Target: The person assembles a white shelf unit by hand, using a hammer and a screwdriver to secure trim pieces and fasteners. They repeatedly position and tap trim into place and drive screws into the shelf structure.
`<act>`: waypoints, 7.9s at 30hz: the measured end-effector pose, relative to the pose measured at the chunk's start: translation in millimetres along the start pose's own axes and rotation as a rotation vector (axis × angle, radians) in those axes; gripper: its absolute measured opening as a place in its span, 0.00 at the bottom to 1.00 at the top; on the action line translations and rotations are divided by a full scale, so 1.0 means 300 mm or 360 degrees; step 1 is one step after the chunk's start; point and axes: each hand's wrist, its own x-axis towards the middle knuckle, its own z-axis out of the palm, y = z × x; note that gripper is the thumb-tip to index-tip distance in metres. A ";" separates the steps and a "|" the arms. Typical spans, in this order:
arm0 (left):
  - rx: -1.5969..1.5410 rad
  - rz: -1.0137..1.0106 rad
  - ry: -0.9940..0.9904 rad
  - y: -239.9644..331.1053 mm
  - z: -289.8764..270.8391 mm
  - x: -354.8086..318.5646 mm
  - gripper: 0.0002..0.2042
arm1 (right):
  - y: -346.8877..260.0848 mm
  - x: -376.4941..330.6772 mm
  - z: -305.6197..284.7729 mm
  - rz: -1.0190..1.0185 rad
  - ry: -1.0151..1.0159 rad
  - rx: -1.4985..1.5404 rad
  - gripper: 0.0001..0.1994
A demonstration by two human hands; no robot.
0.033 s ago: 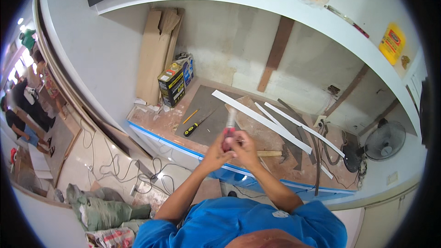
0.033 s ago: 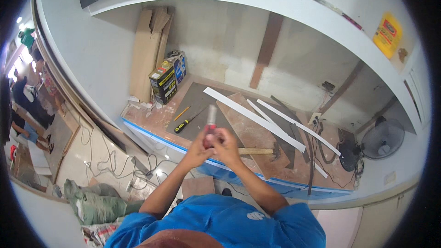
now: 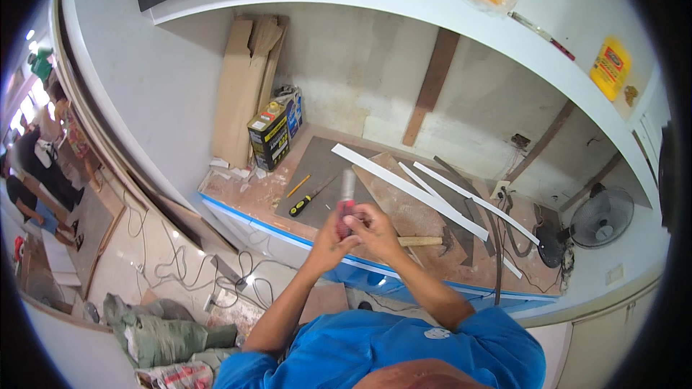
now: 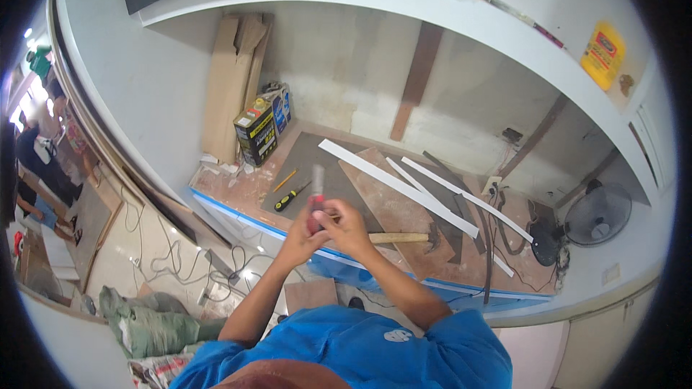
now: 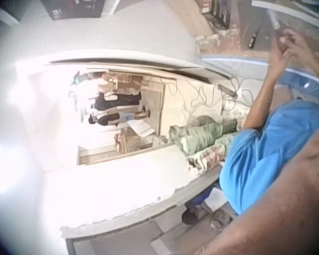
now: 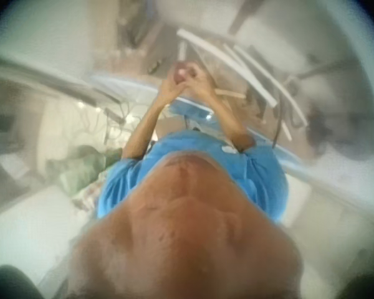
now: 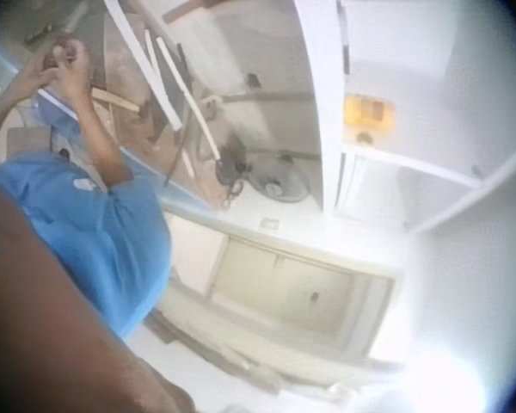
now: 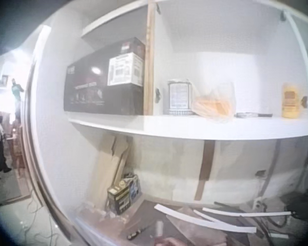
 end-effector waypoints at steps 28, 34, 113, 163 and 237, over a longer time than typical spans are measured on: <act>0.0431 -0.0744 0.0313 -0.259 -0.898 -0.656 0.20 | -1.168 1.146 -0.377 -0.1218 0.0852 -0.1387 0.19; 0.0764 -0.0127 0.0119 -0.155 -0.914 -0.267 0.29 | -1.181 0.995 -0.258 -0.1262 0.0675 -0.1478 0.18; 0.2547 0.1558 0.0061 1.147 -0.653 0.940 0.22 | -0.979 1.047 0.093 -0.0921 0.1640 -0.1118 0.22; 0.1742 0.1139 0.0318 1.022 -0.697 0.797 0.18 | -1.303 1.029 -0.180 -0.0906 0.1175 -0.1801 0.16; 0.1796 0.2365 0.1145 1.373 -0.505 1.332 0.31 | -1.447 0.743 -0.508 -0.1186 0.0163 -0.2209 0.30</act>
